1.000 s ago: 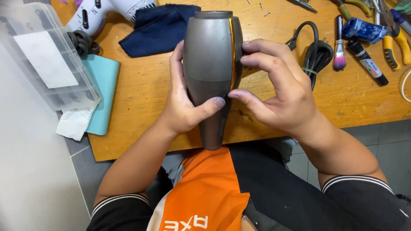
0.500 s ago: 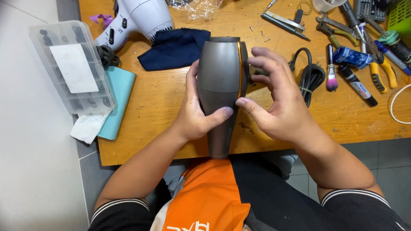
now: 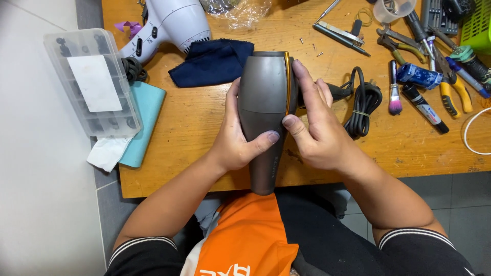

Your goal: Disassembling a hair dryer for repair by untying the power cord, removing the air nozzle, and using a screwdriver to inspect internal components.

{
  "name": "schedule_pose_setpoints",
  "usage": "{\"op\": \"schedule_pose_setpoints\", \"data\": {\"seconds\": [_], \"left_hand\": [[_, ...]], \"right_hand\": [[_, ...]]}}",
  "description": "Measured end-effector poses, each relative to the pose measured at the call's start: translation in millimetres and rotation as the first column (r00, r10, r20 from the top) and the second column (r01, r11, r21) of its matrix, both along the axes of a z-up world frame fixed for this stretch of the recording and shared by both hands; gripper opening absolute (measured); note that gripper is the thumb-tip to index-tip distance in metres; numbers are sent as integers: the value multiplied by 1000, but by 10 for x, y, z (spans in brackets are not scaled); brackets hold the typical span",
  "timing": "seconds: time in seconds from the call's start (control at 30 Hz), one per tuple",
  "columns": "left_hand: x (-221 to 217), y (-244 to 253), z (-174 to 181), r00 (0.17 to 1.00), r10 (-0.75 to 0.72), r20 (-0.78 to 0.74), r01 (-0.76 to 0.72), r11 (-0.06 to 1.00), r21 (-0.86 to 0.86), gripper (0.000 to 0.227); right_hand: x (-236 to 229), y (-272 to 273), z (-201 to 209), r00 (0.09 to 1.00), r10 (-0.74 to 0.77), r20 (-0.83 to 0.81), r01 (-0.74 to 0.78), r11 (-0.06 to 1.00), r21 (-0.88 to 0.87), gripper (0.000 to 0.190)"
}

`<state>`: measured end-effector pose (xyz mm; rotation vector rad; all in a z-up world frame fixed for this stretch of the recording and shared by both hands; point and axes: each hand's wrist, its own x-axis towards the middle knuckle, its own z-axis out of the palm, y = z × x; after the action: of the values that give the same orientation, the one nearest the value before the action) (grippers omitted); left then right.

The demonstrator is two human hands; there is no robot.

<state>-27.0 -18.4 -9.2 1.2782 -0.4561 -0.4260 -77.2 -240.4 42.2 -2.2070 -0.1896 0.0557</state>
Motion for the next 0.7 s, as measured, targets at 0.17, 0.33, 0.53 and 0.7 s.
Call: {"op": "schedule_pose_setpoints", "data": {"seconds": [0.17, 0.33, 0.53, 0.7], "left_hand": [[31, -17, -124, 1000, 25, -4, -25, 1000, -17, 116], [82, 21, -66, 999, -30, -15, 29, 999, -31, 113], [100, 71, -33, 999, -41, 29, 39, 997, 63, 115], [139, 65, -60, 999, -26, 22, 25, 998, 53, 113]], "right_hand": [[38, 2, 47, 999, -35, -6, 34, 999, -3, 83], [170, -144, 305, 997, 44, -71, -35, 991, 131, 100], [447, -361, 414, 997, 55, -45, -50, 992, 119, 77], [540, -331, 495, 988, 104, 111, -103, 995, -16, 56]]}}
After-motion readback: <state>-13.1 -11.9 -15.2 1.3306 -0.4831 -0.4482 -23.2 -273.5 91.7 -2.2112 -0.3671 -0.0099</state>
